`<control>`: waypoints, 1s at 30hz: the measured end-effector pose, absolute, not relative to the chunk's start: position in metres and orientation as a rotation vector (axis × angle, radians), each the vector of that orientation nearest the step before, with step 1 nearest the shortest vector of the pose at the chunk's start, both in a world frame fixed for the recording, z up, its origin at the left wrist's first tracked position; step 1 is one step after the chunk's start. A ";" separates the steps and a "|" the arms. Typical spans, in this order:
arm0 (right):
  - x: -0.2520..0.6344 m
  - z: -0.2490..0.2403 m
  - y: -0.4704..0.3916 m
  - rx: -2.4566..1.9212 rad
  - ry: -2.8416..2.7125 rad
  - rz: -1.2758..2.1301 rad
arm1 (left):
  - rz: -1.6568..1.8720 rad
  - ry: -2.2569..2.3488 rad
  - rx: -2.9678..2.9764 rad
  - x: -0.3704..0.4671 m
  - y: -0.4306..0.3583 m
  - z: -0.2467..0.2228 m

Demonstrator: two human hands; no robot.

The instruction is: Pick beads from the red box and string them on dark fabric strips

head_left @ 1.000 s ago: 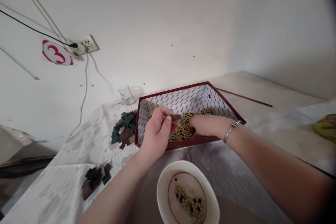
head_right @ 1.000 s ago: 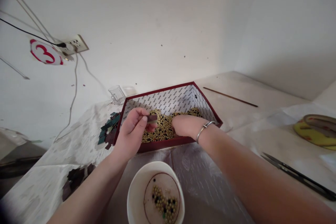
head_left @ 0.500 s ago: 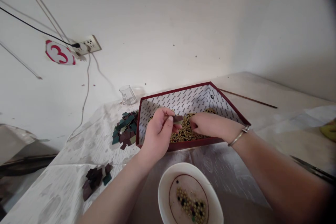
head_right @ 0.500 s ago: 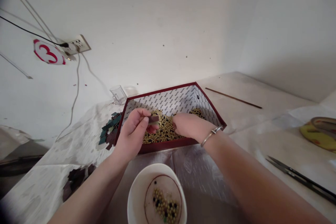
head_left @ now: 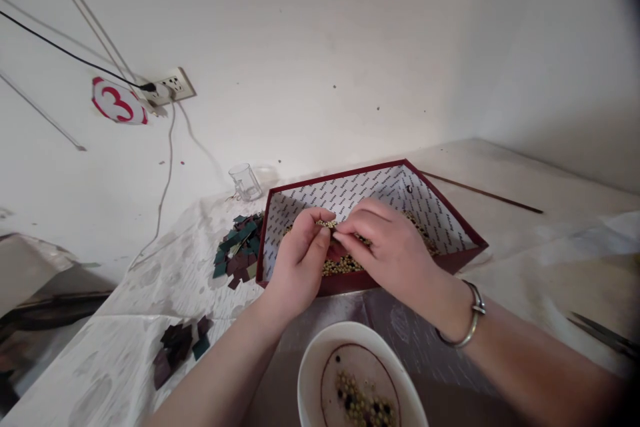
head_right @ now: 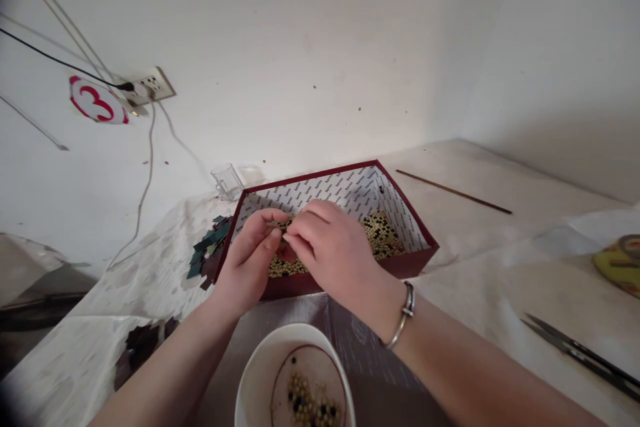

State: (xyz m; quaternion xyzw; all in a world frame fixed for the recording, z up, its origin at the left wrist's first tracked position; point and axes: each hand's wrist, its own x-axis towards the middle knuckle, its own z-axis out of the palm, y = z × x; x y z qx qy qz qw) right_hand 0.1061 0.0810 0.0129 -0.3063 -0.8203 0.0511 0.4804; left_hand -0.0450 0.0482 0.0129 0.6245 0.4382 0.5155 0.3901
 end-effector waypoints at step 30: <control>0.101 0.004 0.079 -0.744 -2.142 -0.206 | 1.291 1.232 1.598 -0.045 0.050 0.013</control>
